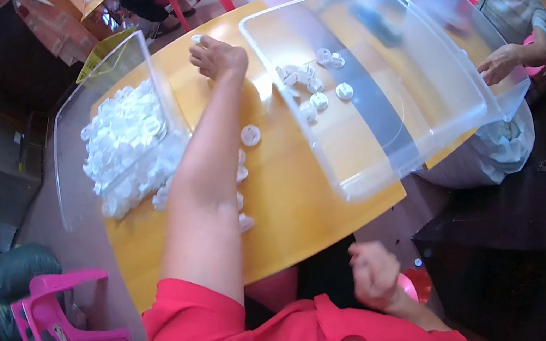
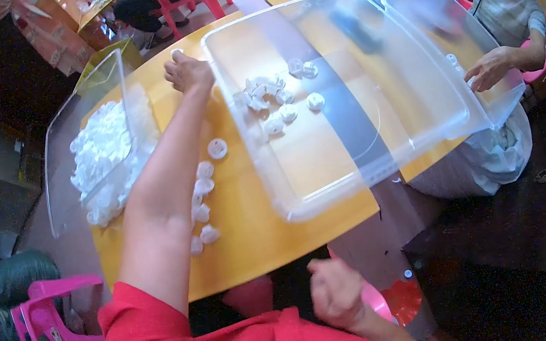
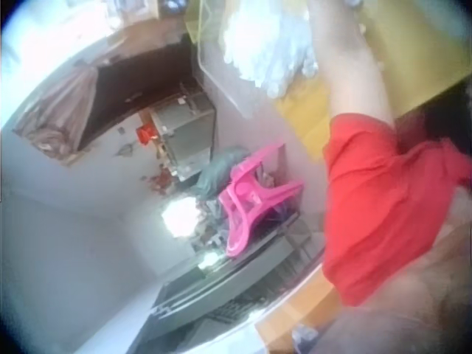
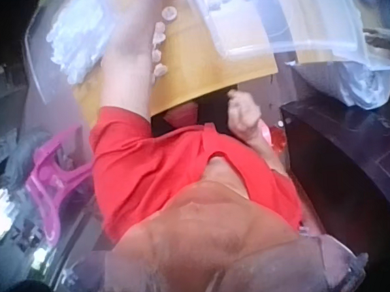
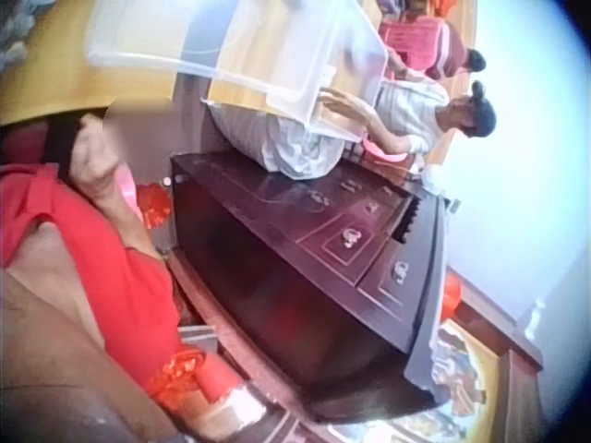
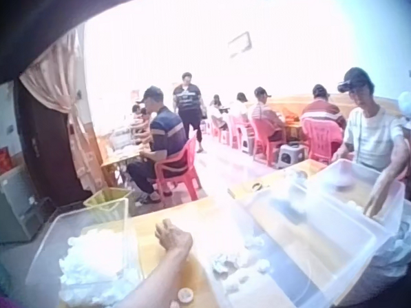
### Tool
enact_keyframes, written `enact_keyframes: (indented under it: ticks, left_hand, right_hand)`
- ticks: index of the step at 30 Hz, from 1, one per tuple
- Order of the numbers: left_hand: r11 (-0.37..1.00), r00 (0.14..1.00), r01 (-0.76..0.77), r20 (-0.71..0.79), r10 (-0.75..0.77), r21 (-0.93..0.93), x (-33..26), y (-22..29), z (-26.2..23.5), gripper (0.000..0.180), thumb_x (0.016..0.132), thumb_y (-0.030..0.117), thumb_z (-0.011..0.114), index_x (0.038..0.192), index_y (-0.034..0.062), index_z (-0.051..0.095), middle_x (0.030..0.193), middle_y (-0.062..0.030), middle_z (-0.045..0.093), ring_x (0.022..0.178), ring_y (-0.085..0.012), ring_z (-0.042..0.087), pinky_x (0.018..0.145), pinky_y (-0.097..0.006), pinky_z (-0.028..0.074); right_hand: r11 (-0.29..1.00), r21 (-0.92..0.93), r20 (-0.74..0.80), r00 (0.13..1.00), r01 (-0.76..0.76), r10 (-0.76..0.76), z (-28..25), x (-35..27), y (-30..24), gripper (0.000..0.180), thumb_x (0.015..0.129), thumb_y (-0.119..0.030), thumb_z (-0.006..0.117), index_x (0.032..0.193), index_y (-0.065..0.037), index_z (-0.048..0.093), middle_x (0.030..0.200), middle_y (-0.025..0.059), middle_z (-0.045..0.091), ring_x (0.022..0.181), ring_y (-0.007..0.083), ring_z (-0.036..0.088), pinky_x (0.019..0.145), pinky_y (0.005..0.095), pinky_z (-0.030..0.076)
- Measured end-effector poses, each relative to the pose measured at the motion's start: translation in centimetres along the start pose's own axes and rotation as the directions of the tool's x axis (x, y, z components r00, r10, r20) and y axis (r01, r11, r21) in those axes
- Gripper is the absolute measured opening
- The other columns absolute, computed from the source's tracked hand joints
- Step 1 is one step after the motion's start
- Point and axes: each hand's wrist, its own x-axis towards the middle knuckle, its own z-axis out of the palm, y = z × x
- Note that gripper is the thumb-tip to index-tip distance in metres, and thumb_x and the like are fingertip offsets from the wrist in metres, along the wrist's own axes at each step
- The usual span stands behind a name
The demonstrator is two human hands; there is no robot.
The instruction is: The person picks up a white plastic component and a metal pin, then inserts the pin into the component by hand. After repeating this process, they pour the assembled components from one plastic bin into another on the table.
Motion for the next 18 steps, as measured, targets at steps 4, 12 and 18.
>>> enact_keyframes:
  ticks: [4, 12, 18]
  left_hand:
    - [0.963, 0.993, -0.095, -0.039, 0.108, 0.254, 7.0, -1.7, 3.0, 0.056, 0.076, 0.013, 0.059, 0.129, 0.0116, 0.043, 0.140, -0.0213, 0.026, 0.126, -0.0396, 0.029, 0.102, -0.046, 0.034]
    - [0.945, 0.971, -0.183, 0.202, 0.130, 0.273, 8.7, -4.1, 4.4, 0.035, 0.081, 0.017, 0.053, 0.114, 0.0125, 0.064, 0.122, -0.0147, 0.053, 0.118, -0.0322, 0.049, 0.101, -0.042, 0.038]
    - [0.993, 0.896, -0.117, 0.430, 0.109, -0.009, 2.0, -2.3, 1.1, 0.029, 0.078, 0.018, 0.056, 0.102, 0.0096, 0.070, 0.108, -0.0186, 0.064, 0.105, -0.0335, 0.060, 0.091, -0.042, 0.047]
  right_hand:
    - [0.990, 0.052, 0.242, 0.964, -0.130, 0.114, 0.7, 0.5, 1.0, 0.022, 0.076, 0.003, 0.061, 0.098, 0.004, 0.058, 0.075, 0.0181, 0.060, 0.067, 0.0336, 0.062, 0.056, 0.0392, 0.051]
    - [0.964, 0.064, 0.227, 0.944, -0.258, 0.237, 0.8, 1.5, 1.4, 0.025, 0.078, 0.005, 0.058, 0.102, 0.002, 0.058, 0.077, 0.0177, 0.057, 0.065, 0.0360, 0.059, 0.055, 0.0416, 0.048]
    - [0.965, 0.116, 0.195, 0.958, -0.233, 0.208, 1.0, 1.3, 0.7, 0.015, 0.083, 0.004, 0.055, 0.098, 0.003, 0.059, 0.076, 0.0201, 0.058, 0.063, 0.0362, 0.059, 0.055, 0.0384, 0.046]
